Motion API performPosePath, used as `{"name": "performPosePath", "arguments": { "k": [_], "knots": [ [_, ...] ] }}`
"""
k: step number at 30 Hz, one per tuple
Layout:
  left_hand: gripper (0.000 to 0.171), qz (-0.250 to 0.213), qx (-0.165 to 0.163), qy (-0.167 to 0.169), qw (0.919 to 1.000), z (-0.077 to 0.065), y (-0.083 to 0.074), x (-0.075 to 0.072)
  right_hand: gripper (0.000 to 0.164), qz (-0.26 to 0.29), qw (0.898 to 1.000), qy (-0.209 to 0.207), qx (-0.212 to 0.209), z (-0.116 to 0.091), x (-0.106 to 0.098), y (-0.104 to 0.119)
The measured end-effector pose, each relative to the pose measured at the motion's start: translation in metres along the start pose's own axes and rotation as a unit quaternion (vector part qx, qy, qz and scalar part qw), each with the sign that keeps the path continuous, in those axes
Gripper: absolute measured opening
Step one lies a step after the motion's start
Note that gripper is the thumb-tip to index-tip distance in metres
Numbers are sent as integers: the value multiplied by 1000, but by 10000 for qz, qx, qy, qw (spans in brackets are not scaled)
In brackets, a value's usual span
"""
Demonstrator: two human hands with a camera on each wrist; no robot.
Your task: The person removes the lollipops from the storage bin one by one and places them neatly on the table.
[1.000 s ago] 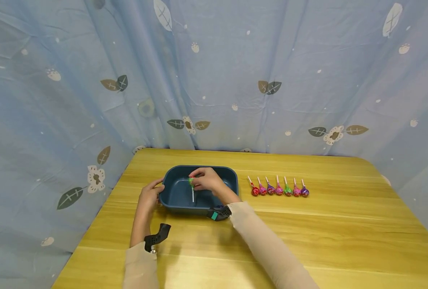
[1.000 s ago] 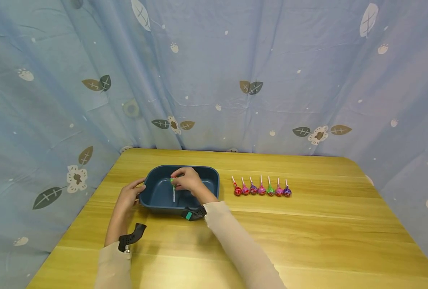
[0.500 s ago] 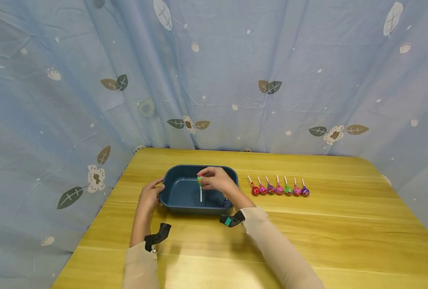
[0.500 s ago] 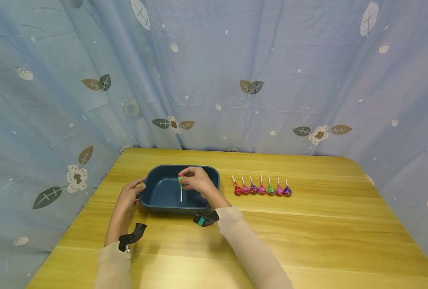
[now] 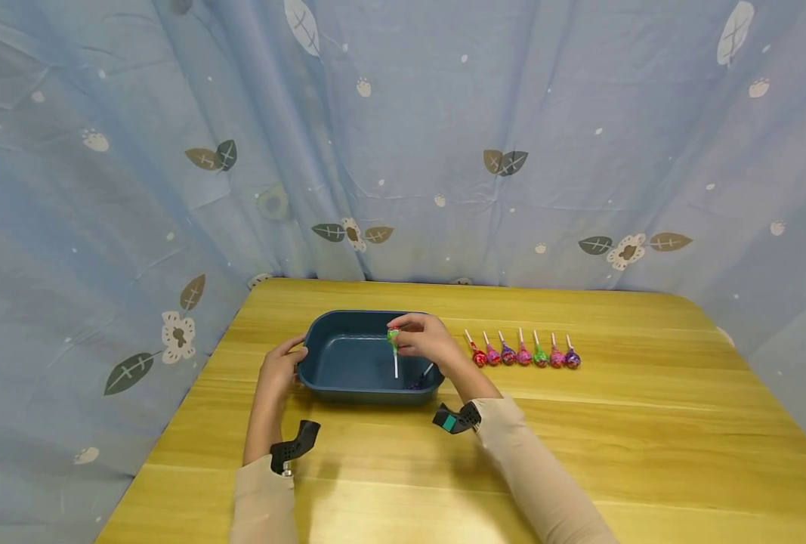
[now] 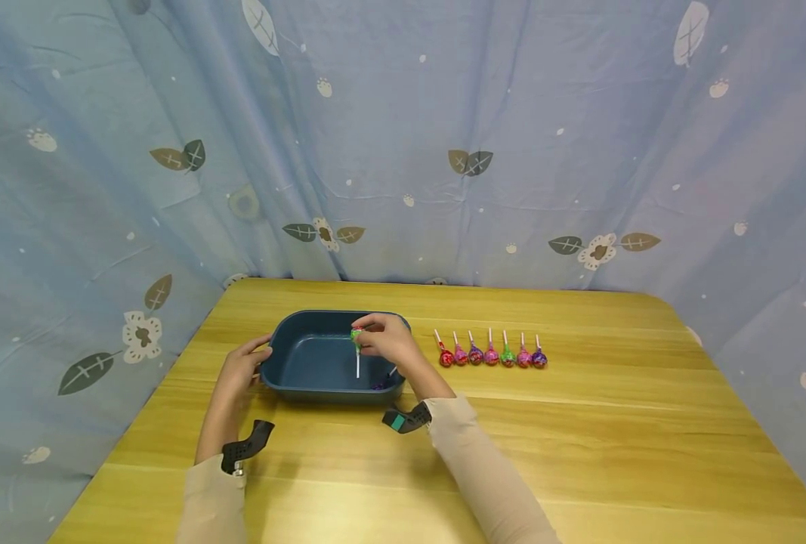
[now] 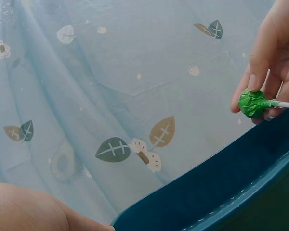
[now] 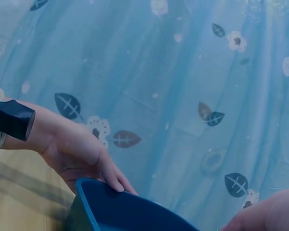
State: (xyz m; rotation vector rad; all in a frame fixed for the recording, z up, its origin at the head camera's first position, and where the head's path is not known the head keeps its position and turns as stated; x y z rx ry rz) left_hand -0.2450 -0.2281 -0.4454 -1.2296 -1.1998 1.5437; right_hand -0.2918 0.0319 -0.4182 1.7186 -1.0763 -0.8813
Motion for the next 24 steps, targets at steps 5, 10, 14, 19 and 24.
{"name": "performPosePath", "arguments": {
  "k": [5, 10, 14, 19, 24],
  "knots": [
    [42, -18, -18, 7, 10000, 1, 1, 0, 31, 122, 9999, -2, 47, -4, -7, -1],
    [42, -29, 40, 33, 10000, 1, 0, 0, 33, 209, 9997, -63, 50, -11, -16, -4],
    [42, -39, 24, 25, 10000, 1, -1, 0, 30, 345, 9991, -225, 45, -16, -21, -8],
    [42, -31, 20, 29, 10000, 2, -1, 0, 30, 463, 9985, -304, 44, -20, -27, -11],
    [42, -32, 14, 53, 10000, 1, 1, 0, 32, 522, 9980, -345, 71, -22, -33, -15]
  ]
}}
Point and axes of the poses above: each hand's wrist, its own z-axis towards the middle knuckle, its own x-axis out of the palm, y = z × x, the point moved 2 cm from there along z, towards the middle knuckle, and after that the axes turned 15 degrees about x, right-handed, at the moved point
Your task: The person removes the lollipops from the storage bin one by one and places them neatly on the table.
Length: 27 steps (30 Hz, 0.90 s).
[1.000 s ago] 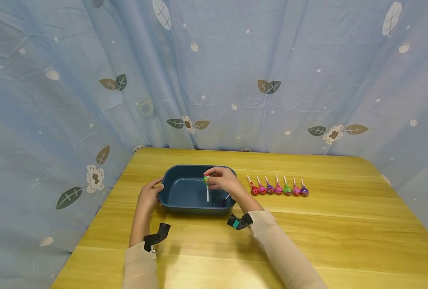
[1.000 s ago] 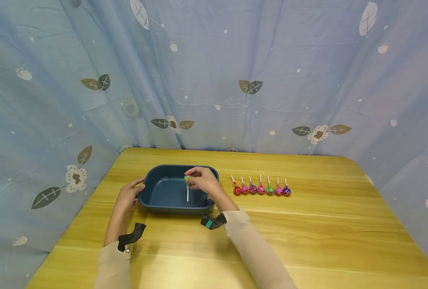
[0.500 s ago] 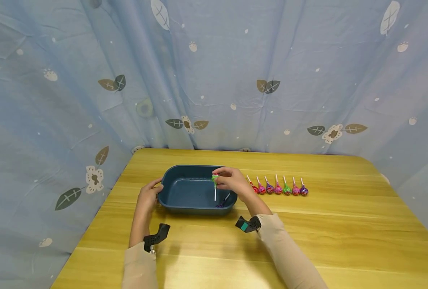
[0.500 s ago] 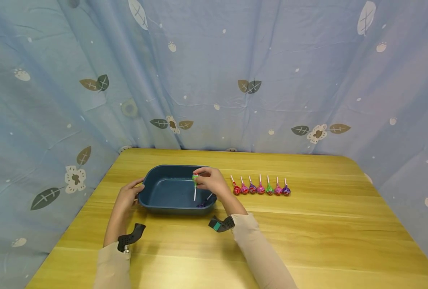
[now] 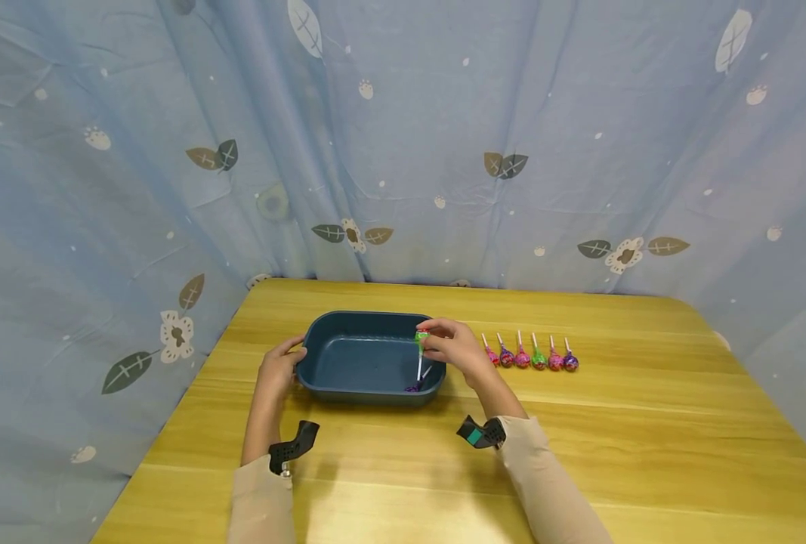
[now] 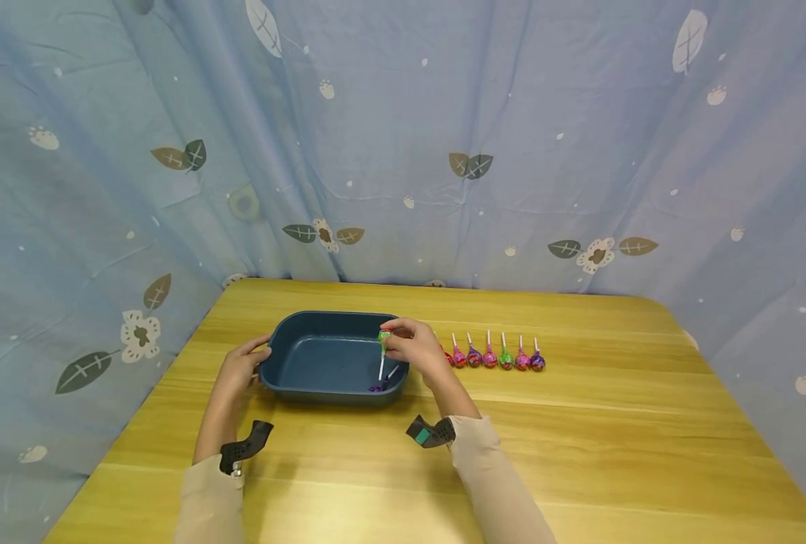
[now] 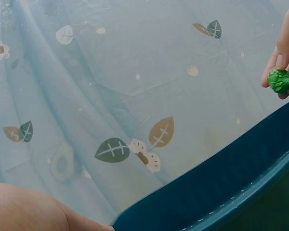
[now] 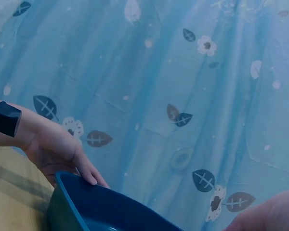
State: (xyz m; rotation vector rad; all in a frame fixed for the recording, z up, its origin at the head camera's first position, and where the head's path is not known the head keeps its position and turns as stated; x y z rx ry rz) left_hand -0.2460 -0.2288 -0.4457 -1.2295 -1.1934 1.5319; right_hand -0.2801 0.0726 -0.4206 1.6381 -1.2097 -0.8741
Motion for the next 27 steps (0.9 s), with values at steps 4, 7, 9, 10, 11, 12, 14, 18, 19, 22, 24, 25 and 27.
{"name": "performPosePath", "arguments": {
  "k": [4, 7, 9, 10, 11, 12, 14, 18, 19, 22, 24, 25, 27],
  "knots": [
    [43, 0, 0, 29, 10000, 0, 1, 0, 33, 73, 9999, -102, -1, -2, -7, -3],
    [43, 16, -3, 49, 10000, 0, 1, 0, 35, 75, 9999, -124, -3, -5, -10, -5],
    [43, 18, -13, 37, 10000, 0, 0, 0, 36, 78, 9999, -131, -1, -7, -12, -6],
    [43, 14, -17, 34, 10000, 0, 0, 0, 36, 88, 9999, -136, 4, -8, -13, -7],
    [42, 15, -21, 27, 10000, 0, 0, 0, 37, 109, 9998, -143, 9, -9, -15, -7],
    [42, 17, -26, 20, 10000, 1, 0, 0, 37, 119, 9998, -155, 10, -9, -16, -8],
    [42, 13, -31, 11, 10000, 1, 0, 0, 37, 132, 9998, -180, 1, -10, -18, -8],
    [42, 19, -39, -6, 10000, 1, 0, 0, 36, 84, 9998, -190, -38, -12, -24, -9],
    [42, 9, -39, -10, 10000, 1, 0, 0, 37, 64, 9998, -192, -44, -12, -26, -9],
    [42, 2, -32, 9, 10000, 1, 0, 0, 38, 55, 9998, -201, -9, -14, -33, -10],
    [42, -12, -30, 25, 10000, 1, 0, 0, 39, 67, 9997, -235, 23, -15, -38, -11],
    [42, -21, -36, 30, 10000, 1, 0, 0, 39, 87, 9996, -252, 40, -15, -40, -11],
    [42, -33, -39, 38, 10000, 0, 0, 0, 39, 165, 9995, -271, 48, -15, -45, -12]
  ]
}}
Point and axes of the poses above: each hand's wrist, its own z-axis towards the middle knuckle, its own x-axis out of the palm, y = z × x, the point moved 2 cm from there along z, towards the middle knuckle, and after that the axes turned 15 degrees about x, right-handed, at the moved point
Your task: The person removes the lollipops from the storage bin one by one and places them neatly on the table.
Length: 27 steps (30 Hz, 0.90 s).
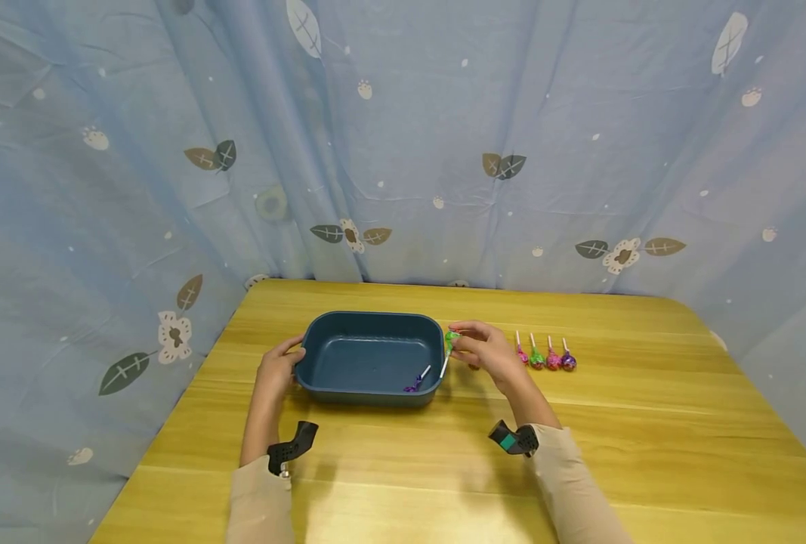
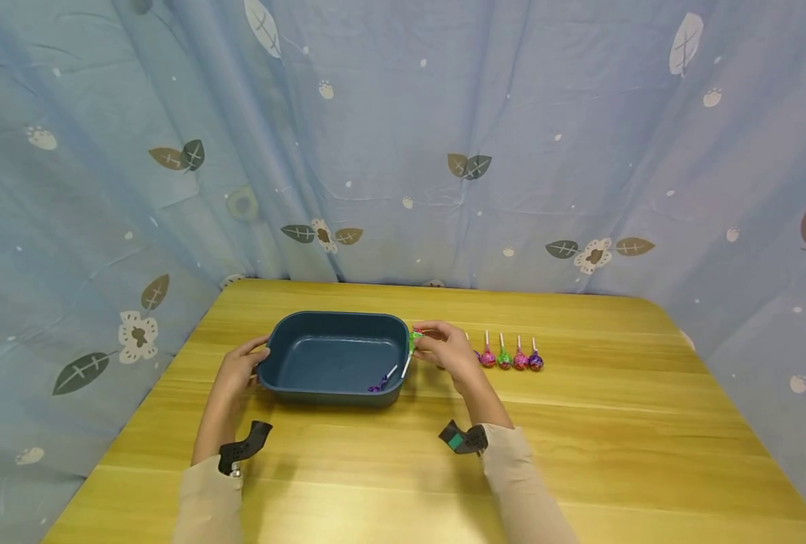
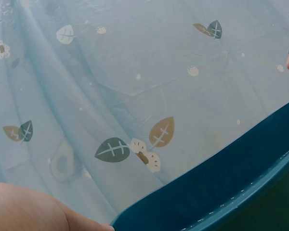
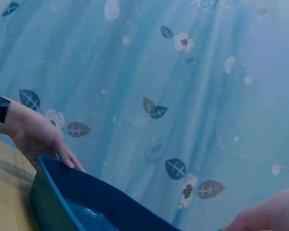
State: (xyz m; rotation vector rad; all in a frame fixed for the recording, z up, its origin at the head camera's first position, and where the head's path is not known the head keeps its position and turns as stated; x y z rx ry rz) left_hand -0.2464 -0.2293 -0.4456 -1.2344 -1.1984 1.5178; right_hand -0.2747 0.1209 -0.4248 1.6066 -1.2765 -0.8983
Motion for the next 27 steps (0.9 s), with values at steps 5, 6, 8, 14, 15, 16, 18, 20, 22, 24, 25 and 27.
{"name": "performPosePath", "arguments": {
  "k": [5, 6, 8, 14, 15, 16, 18, 20, 22, 24, 25, 27],
  "knots": [
    [42, 6, 12, -10, 10000, 0, -1, 0, 38, 79, 9999, -79, 11, -1, -11, -1],
    [42, 8, 8, -9, 10000, 0, -1, 0, 39, 94, 9999, -96, 22, -1, -14, -2],
    [42, -3, -7, -16, 10000, 0, -1, 0, 41, 45, 10000, -79, 18, -2, -19, -4],
    [42, -40, -45, -46, 10000, -1, 0, 0, 41, 8, 9996, -256, 70, -4, -38, -12],
    [42, -35, -43, -49, 10000, -1, -1, 0, 41, 16, 9996, -287, 79, -5, -41, -13],
    [42, -37, -42, -51, 10000, -1, -1, 0, 40, 37, 9994, -327, 87, -5, -44, -14],
    [42, -39, -43, -58, 10000, -1, 0, 0, 40, 66, 9991, -395, 116, -7, -50, -16],
    [42, -33, -42, -64, 10000, -1, 0, 1, 41, 33, 9989, -447, 126, -8, -57, -19],
    [42, -30, -49, -72, 10000, -1, 0, 1, 41, 9, 9985, -526, 158, -11, -63, -21],
    [42, -21, -49, -72, 10000, -1, 0, 1, 42, 27, 9980, -604, 197, -13, -70, -23],
    [42, -15, -44, -71, 10000, 0, 0, 1, 43, 31, 9978, -627, 200, -13, -74, -24],
    [42, -13, -43, -70, 10000, 0, 0, 1, 45, 106, 9974, -676, 212, -15, -80, -26]
  ]
}}
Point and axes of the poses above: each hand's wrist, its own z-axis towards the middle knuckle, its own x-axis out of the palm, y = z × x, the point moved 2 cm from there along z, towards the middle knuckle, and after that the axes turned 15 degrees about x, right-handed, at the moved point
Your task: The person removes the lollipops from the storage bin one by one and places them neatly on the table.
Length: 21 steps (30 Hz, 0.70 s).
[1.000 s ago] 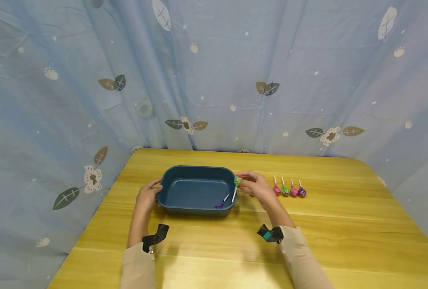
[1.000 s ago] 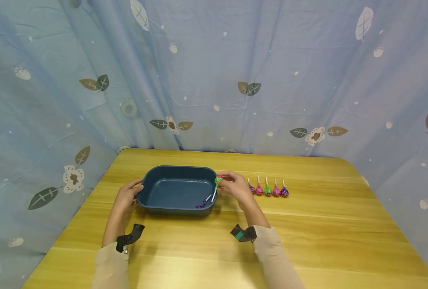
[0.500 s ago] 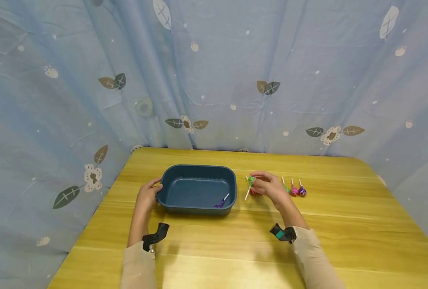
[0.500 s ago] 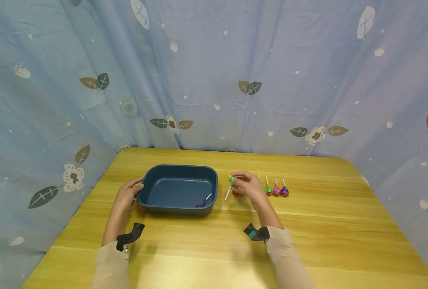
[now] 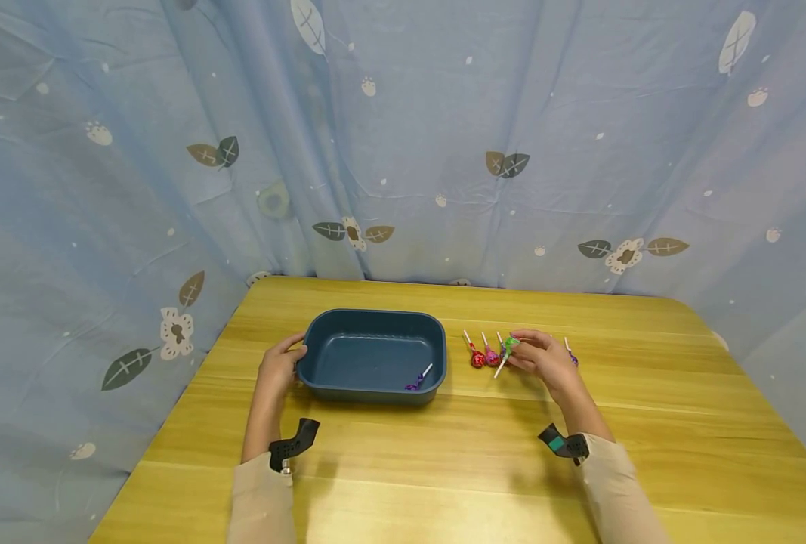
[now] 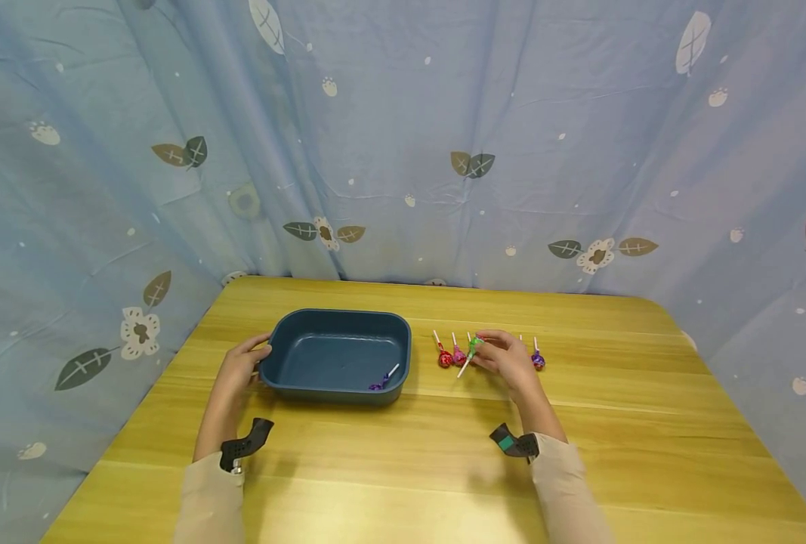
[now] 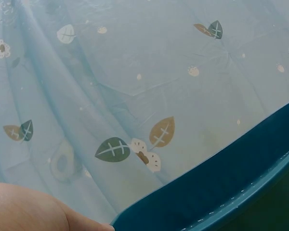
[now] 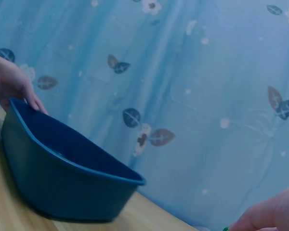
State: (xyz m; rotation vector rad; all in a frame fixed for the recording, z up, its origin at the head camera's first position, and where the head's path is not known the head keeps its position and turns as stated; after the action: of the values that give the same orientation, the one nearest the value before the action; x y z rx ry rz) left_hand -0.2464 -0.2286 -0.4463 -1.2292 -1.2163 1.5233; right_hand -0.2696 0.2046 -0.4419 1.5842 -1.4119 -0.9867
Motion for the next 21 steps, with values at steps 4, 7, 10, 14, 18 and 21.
{"name": "performPosePath", "arguments": {
  "k": [4, 7, 10, 14, 18, 21],
  "knots": [
    [42, -18, 14, 14, 10000, 0, 0, 0, 46, 141, 9999, -68, -54, 1, -14, -4],
    [42, -16, 14, 20, 10000, 0, 0, 0, 44, 353, 9992, -189, -52, 2, -23, -7],
    [42, -11, 12, 12, 10000, 1, 0, 0, 40, 593, 9979, -265, -13, 1, -32, -9],
    [42, -39, 11, -14, 10000, 1, -1, 0, 41, 1025, 9938, -412, 126, 0, -43, -11],
    [42, -50, -1, -21, 10000, 0, 0, 0, 47, 1457, 9873, -547, 302, -1, -52, -13],
    [42, -33, -7, -21, 10000, 0, 0, 0, 45, 1675, 9832, -608, 392, -1, -57, -14]
  ]
}}
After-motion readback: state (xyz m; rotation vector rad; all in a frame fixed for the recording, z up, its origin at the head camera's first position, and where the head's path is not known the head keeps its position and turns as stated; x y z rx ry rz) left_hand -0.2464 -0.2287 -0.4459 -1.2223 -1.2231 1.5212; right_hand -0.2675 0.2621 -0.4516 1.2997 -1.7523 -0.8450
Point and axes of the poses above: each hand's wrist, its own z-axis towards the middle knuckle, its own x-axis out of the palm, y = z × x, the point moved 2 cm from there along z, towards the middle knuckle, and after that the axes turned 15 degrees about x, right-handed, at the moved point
